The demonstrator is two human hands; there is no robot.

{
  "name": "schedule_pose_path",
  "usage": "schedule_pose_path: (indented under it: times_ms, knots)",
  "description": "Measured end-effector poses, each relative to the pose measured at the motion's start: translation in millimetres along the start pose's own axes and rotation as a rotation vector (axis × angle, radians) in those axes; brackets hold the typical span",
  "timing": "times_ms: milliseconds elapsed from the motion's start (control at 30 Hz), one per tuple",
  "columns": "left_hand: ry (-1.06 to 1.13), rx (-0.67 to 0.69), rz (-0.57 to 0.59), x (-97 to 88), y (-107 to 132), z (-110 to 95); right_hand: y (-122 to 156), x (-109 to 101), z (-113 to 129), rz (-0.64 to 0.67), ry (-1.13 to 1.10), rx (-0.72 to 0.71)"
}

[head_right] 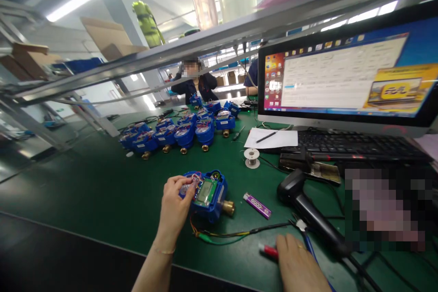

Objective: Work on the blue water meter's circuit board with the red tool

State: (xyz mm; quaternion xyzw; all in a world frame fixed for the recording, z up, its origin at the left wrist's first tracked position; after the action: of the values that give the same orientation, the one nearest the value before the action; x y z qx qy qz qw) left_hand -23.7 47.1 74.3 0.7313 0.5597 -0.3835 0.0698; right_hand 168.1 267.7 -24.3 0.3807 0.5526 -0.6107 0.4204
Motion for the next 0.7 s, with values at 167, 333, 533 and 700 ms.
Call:
schedule_pose_path:
  times_ms: [167, 333, 533, 700]
  knots:
    - [0.234, -0.028, 0.047, 4.6, -2.5, 10.8, -53.2, -70.7, 22.0, 0.019, -0.285, -0.112]
    - [0.259, 0.021, 0.078, 6.1, -1.1, 13.5, -154.2, -100.0, 56.3, 0.214, -0.743, -0.373]
    - [0.191, 0.019, 0.098, 12.8, 4.5, 16.7, -239.8, -61.8, 101.1, 0.566, -0.676, -0.699]
    - [0.546, 0.014, 0.281, 16.2, -13.3, 36.1, -255.7, -39.1, 113.4, 0.678, -0.666, -0.682]
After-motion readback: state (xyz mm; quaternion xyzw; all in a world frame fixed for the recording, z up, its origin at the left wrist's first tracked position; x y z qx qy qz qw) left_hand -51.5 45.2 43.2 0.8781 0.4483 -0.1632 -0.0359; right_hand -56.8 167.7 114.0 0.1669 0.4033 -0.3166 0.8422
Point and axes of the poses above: each hand's wrist, its own y-axis away from the middle knuckle, its own x-axis out of the palm, z = x × y, the point moved 5 cm from there along -y, towards the middle knuckle, and after that the axes turned 13 degrees about z, right-handed, at the moved point
